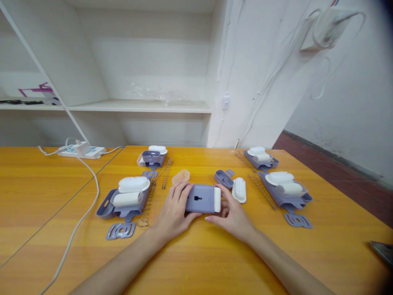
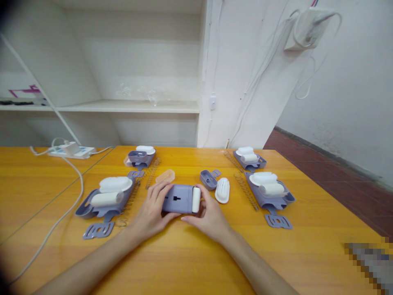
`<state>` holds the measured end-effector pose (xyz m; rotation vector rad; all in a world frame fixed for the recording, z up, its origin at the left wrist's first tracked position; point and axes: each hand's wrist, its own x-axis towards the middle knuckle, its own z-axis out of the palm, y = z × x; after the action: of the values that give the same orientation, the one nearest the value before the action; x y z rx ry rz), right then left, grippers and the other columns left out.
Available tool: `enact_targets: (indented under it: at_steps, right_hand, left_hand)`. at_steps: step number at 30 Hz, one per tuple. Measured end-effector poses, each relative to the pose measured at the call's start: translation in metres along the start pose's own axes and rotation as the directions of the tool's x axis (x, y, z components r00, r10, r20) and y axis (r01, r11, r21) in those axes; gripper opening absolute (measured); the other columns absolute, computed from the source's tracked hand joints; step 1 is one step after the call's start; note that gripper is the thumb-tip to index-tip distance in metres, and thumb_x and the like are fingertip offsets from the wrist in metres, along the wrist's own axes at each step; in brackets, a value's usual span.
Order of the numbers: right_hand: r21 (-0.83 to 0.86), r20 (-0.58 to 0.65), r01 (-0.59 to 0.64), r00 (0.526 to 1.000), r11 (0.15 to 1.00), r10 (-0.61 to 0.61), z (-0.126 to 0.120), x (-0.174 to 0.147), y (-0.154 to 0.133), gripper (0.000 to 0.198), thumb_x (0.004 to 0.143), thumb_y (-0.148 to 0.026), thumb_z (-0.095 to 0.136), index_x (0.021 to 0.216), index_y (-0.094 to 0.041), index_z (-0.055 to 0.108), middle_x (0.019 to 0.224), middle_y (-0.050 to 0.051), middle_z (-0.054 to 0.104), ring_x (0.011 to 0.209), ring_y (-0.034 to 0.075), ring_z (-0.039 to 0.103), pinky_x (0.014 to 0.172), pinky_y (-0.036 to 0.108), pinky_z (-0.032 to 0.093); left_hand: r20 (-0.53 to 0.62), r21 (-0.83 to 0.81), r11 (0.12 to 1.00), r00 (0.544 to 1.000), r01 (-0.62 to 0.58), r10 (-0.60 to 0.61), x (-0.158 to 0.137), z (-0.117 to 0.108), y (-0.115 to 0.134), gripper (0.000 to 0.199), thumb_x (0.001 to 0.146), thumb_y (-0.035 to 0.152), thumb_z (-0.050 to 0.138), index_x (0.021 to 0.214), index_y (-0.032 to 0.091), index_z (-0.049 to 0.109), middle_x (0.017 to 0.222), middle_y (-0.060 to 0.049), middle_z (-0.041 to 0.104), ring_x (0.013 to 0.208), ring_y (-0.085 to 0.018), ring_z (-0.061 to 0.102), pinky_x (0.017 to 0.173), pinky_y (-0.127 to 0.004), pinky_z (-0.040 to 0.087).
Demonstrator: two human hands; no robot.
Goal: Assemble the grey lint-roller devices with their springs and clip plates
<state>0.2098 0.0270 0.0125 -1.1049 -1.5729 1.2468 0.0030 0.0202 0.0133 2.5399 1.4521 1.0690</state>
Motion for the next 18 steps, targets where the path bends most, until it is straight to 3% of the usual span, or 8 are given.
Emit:
enact_targets:
  at_steps: [6,18]
  right_hand:
    - [-0.205,-0.051,0.071,0.995,0.976,-0.083,-0.005,0.004,0.018,0.082,0.062,-0.034,0.076,0.133,-0.021,0.035,0.094,0.005,0.066,0.065,0.016,0.06,0.058,0.03,0.05]
    - [-0.226,-0.116,0.062,0.989,0.972,-0.091,-0.004,0.004,0.018,0.081,0.058,-0.034,0.076,0.13,-0.022,0.044,0.065,-0.003,0.062,0.052,0.015,0.053,0.052,0.028,0.045]
  left_hand:
    - [0.025,0.003,1.0,1.0,-0.01,0.01,0.0,0.0,-0.001,0.069,0.076,0.036,0.065,0.134,0.019,0.031,0.132,-0.015,0.04,0.122,-0.031,0.035,0.102,-0.052,0.033]
    - [0.017,0.111,0.993,0.999,-0.047,0.046,-0.004,0.005,-0.002,0.072,0.078,0.041,0.06,0.139,0.02,0.026,0.131,-0.014,0.042,0.119,-0.032,0.037,0.099,-0.05,0.034]
